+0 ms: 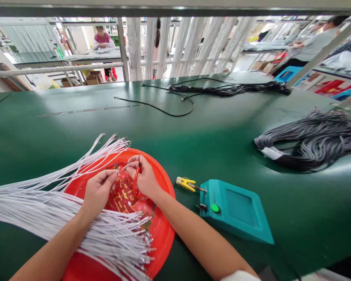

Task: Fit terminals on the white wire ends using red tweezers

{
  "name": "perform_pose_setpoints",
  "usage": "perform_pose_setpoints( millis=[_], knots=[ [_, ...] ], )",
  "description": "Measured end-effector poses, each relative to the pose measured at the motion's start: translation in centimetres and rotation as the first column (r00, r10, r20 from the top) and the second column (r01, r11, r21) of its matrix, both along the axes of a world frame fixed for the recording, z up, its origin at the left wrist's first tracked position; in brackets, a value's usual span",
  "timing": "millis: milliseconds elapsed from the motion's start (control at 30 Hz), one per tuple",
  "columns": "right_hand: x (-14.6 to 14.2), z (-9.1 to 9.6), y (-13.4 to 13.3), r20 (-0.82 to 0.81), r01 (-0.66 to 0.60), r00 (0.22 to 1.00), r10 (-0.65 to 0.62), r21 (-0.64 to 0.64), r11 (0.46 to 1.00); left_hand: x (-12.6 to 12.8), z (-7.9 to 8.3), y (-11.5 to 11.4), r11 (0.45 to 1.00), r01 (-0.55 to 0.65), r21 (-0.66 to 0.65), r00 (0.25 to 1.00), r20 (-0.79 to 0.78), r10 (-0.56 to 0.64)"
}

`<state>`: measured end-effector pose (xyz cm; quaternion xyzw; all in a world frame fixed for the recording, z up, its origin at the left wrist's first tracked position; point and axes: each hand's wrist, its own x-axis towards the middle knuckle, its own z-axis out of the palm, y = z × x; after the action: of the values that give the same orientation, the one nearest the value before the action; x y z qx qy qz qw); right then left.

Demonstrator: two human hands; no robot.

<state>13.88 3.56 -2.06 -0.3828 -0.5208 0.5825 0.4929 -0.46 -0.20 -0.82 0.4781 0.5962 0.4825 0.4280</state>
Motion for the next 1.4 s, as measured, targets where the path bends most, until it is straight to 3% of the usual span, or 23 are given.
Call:
perform_pose_setpoints(
  millis=[267, 533, 733, 867, 1233, 1400],
  knots=[
    [-0.31, -0.25, 0.11, -0.105, -0.058, 0.993, 0.058, 0.007, 0.998, 0.27, -0.31, -0.04, 0.999, 0.041, -0.009, 0.998, -0.043, -0.041],
    [-0.52, -0.5, -0.31, 0.028, 0.014, 0.999, -0.019, 0.154, 0.988, 0.28, -0.44, -0.18, 0.996, 0.041, -0.078, 0.997, 0.062, -0.036],
    [-0.24, -0.64, -0.35, 0.211, 0.037, 0.971, -0.113, 0.335, 0.941, 0.24, -0.14, -0.1, 0.989, 0.1, -0.105, 0.989, 0.119, -0.087],
    [-0.14, -0.64, -0.33, 0.259, 0.031, 0.956, -0.138, 0.378, 0.925, 0.22, 0.09, -0.13, 0.984, 0.139, -0.111, 0.986, 0.112, -0.126],
    [0.05, -0.49, -0.2, 0.252, -0.035, 0.966, -0.054, 0.334, 0.942, -0.23, -0.48, -0.06, 0.961, 0.233, -0.146, 0.972, 0.072, -0.225],
    [-0.11, -0.59, -0.06, 0.18, 0.011, 0.982, -0.051, 0.219, 0.976, 0.11, 0.02, -0.01, 0.98, 0.141, -0.139, 0.986, 0.107, -0.127]
  ],
)
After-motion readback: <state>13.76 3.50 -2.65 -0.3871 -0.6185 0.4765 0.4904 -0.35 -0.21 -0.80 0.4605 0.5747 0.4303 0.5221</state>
